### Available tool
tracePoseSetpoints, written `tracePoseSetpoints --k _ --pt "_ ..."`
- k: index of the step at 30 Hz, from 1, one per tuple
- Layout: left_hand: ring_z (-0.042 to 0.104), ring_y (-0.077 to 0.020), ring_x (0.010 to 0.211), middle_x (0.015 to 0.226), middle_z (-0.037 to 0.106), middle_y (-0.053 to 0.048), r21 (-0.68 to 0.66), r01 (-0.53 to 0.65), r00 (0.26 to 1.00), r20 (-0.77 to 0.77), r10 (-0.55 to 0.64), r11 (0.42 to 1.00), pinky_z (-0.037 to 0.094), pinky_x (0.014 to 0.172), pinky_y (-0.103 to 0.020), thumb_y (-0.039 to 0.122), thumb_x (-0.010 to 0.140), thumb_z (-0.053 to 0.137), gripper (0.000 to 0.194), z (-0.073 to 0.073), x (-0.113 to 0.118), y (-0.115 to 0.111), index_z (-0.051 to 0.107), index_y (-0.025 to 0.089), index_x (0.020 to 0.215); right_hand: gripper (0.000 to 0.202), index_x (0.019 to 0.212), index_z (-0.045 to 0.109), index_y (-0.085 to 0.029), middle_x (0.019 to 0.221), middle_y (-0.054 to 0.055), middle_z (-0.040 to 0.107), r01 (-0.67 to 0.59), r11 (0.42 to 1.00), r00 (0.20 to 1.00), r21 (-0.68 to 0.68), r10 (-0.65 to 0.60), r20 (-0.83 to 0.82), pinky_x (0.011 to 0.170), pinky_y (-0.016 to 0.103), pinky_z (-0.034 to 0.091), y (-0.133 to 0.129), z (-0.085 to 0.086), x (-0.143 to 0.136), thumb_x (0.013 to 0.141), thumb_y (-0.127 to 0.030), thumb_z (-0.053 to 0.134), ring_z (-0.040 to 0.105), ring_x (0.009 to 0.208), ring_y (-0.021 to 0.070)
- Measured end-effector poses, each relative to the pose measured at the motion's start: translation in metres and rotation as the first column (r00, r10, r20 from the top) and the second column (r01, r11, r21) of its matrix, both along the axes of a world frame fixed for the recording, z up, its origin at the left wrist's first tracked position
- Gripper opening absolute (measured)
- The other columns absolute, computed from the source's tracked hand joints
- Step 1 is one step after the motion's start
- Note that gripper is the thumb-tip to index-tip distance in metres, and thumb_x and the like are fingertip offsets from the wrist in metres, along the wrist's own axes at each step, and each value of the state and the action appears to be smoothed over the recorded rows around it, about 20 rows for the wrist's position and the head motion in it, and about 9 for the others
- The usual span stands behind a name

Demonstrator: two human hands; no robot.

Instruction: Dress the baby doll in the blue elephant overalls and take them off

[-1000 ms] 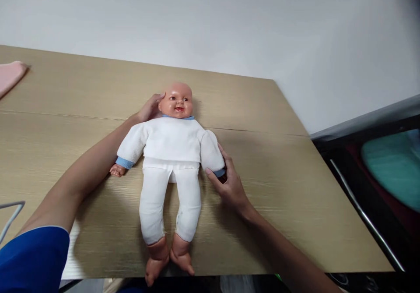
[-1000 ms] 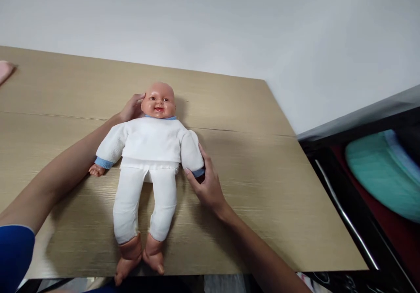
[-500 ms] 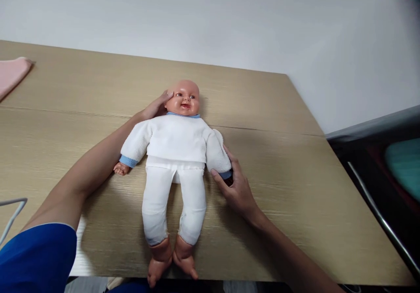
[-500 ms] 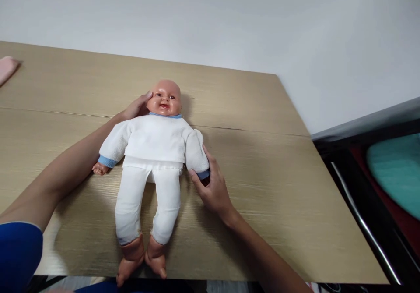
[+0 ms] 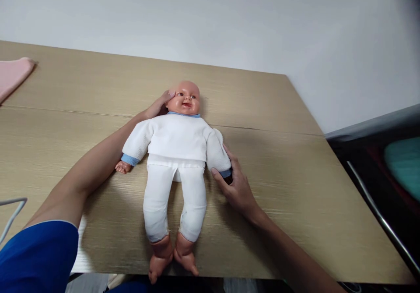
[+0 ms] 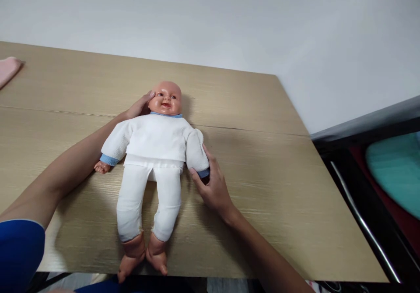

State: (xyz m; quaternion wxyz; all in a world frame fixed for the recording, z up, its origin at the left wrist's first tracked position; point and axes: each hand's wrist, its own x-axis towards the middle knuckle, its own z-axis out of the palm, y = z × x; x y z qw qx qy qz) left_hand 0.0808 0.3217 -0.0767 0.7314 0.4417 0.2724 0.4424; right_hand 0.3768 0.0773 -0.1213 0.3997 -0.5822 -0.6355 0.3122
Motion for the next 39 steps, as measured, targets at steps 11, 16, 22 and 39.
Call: tracePoseSetpoints --k 11,16,22,39 --pt "0.069 -0.0443 0.163 0.152 0.086 -0.017 0.027 0.051 0.998 -0.026 -0.050 0.998 0.044 0.149 -0.058 0.063 0.112 0.076 0.058 -0.001 0.000 -0.003 0.084 0.015 0.145 0.085 0.181 0.053 -0.031 0.189 0.016 0.055 0.001 1.000 1.000 -0.003 -0.001 -0.028 0.146 0.064 0.044 0.001 0.001 -0.001 0.109 -0.066 0.081 0.056 0.173 0.0411" --pt "0.070 -0.0441 0.161 0.151 0.086 -0.018 -0.004 0.042 0.999 -0.022 -0.042 0.999 0.040 0.151 -0.057 0.063 0.111 0.077 0.063 -0.002 0.000 -0.001 0.083 0.014 0.149 0.085 0.183 0.051 -0.030 0.188 0.016 0.056 -0.018 1.000 1.000 0.004 0.018 -0.011 0.145 0.064 0.045 0.001 0.002 -0.001 0.111 -0.065 0.078 0.057 0.172 0.0409" --pt "0.072 -0.0458 0.159 0.152 0.085 -0.021 0.016 0.089 0.994 -0.071 -0.087 0.996 0.042 0.149 -0.059 0.069 0.112 0.073 0.069 -0.014 -0.006 0.014 0.081 0.012 0.151 0.081 0.182 0.051 -0.029 0.187 0.017 0.058 -0.020 0.999 0.999 0.046 0.018 0.030 0.142 0.062 0.049 0.002 0.000 0.000 0.113 -0.062 0.077 0.060 0.170 0.0399" --pt "0.066 -0.0502 0.164 0.152 0.084 -0.020 0.136 0.151 0.970 -0.211 -0.120 0.979 0.045 0.145 -0.070 0.082 0.113 0.064 0.079 -0.020 -0.008 0.026 0.078 0.013 0.148 0.081 0.183 0.049 -0.027 0.185 0.020 0.059 -0.036 0.994 0.992 0.107 0.023 0.124 0.139 0.063 0.053 0.005 -0.008 0.006 0.114 -0.061 0.075 0.064 0.167 0.0401"
